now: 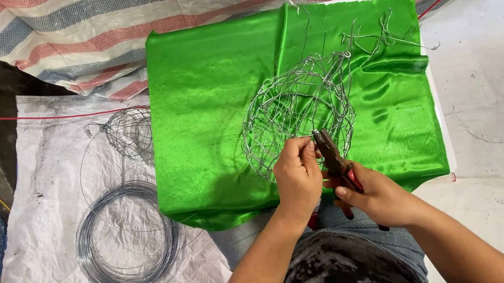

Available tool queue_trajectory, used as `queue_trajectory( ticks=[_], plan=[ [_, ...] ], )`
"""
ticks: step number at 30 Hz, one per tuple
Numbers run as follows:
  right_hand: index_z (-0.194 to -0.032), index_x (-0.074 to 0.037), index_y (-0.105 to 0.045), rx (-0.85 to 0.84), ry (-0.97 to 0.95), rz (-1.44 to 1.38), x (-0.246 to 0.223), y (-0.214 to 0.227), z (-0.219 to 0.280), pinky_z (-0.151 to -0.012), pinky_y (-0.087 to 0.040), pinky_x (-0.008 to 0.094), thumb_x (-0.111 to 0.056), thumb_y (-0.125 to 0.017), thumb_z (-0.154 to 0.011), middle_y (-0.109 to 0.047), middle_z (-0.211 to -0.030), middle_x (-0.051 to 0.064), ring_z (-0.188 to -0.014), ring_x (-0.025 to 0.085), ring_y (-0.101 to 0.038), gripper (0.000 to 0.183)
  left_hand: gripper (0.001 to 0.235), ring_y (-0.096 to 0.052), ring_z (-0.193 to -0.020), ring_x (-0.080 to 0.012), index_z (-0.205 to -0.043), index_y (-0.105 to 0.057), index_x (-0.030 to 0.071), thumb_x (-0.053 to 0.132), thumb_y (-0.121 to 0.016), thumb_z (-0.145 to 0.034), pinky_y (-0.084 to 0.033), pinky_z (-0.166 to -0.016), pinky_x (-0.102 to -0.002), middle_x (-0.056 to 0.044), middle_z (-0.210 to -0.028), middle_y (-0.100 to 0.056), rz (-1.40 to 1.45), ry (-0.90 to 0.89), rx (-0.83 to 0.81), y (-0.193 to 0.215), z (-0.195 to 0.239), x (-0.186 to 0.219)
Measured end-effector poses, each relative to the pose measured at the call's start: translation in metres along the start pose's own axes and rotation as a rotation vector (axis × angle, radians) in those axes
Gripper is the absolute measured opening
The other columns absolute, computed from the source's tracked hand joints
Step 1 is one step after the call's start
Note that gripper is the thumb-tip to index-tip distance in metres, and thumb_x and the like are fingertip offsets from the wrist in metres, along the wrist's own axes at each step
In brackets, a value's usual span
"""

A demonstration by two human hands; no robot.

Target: Fabricating a wire basket by cutting, bending, and weaving metal wire.

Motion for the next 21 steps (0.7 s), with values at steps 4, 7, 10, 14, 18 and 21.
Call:
queue_trajectory(
  ticks=[4,7,10,14,18,21],
  plan=[
    [-0.12,-0.006,-0.067,-0.025,0.017,0.075,0.009,0.001,-0.003,-0.067,-0.057,0.044,-0.024,-0.068,-0.094,-0.073,-0.072,0.016,-0.068,0.028,-0.071,0.032,0.012,-0.071,-0.062,-0.0268,-0.094,-0.067,0.005,0.009,-0.059,-0.102,-0.059,-0.059,-0.037,-0.007,-0.063,-0.069,-0.014,-0.003,-0.015,0.001,0.0,0.002],
    [-0.121,-0.001,-0.064,-0.043,0.037,0.157,0.012,0.005,-0.004,-0.068,-0.054,0.049,-0.025,-0.068,-0.094,-0.069,-0.075,0.021,-0.071,0.034,-0.068,0.036,0.013,-0.07,-0.061,-0.0255,-0.093,-0.067,0.006,0.01,-0.058,-0.103,-0.058,-0.06,-0.037,-0.006,-0.062,-0.069,-0.002,0.012,-0.035,0.0,0.001,-0.001],
    [-0.124,-0.005,-0.061,-0.055,0.008,0.234,0.012,0.009,-0.005,-0.076,-0.057,0.046,-0.023,-0.062,-0.096,-0.075,-0.076,0.016,-0.077,0.032,-0.074,0.033,0.014,-0.07,-0.062,-0.0278,-0.093,-0.066,0.006,0.008,-0.056,-0.103,-0.058,-0.06,-0.038,-0.007,-0.061,-0.069,0.019,0.02,-0.058,-0.002,0.001,-0.003],
    [-0.13,-0.007,-0.054,-0.039,0.013,0.388,0.008,0.011,-0.006,-0.081,-0.058,0.047,-0.026,-0.062,-0.097,-0.076,-0.089,0.018,-0.088,0.036,-0.077,0.039,0.015,-0.07,-0.062,-0.0265,-0.091,-0.065,0.008,0.009,-0.056,-0.103,-0.058,-0.061,-0.037,-0.006,-0.061,-0.069,0.009,0.022,-0.081,-0.003,0.002,-0.008],
    [-0.134,-0.008,-0.047,-0.04,0.004,0.451,0.01,0.011,-0.006,-0.085,-0.059,0.049,-0.027,-0.058,-0.099,-0.076,-0.097,0.017,-0.095,0.035,-0.077,0.042,0.017,-0.071,-0.061,-0.0268,-0.089,-0.064,0.008,0.009,-0.055,-0.103,-0.058,-0.06,-0.038,-0.006,-0.062,-0.07,0.023,0.031,-0.097,-0.001,0.0,-0.008],
    [-0.133,-0.006,-0.047,-0.06,0.005,0.437,0.004,0.011,-0.005,-0.081,-0.058,0.049,-0.026,-0.058,-0.099,-0.076,-0.09,0.018,-0.087,0.036,-0.078,0.041,0.017,-0.07,-0.06,-0.0263,-0.09,-0.064,0.008,0.009,-0.054,-0.104,-0.057,-0.061,-0.037,-0.007,-0.063,-0.071,0.041,0.032,-0.099,-0.001,0.001,-0.01]
  ],
)
Point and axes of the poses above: each hand's wrist, its own z-axis away from the middle knuckle, its own y-axis out of the back of the hand, x = y × z, the point moved 6 cm from there along -z, towards the middle knuckle
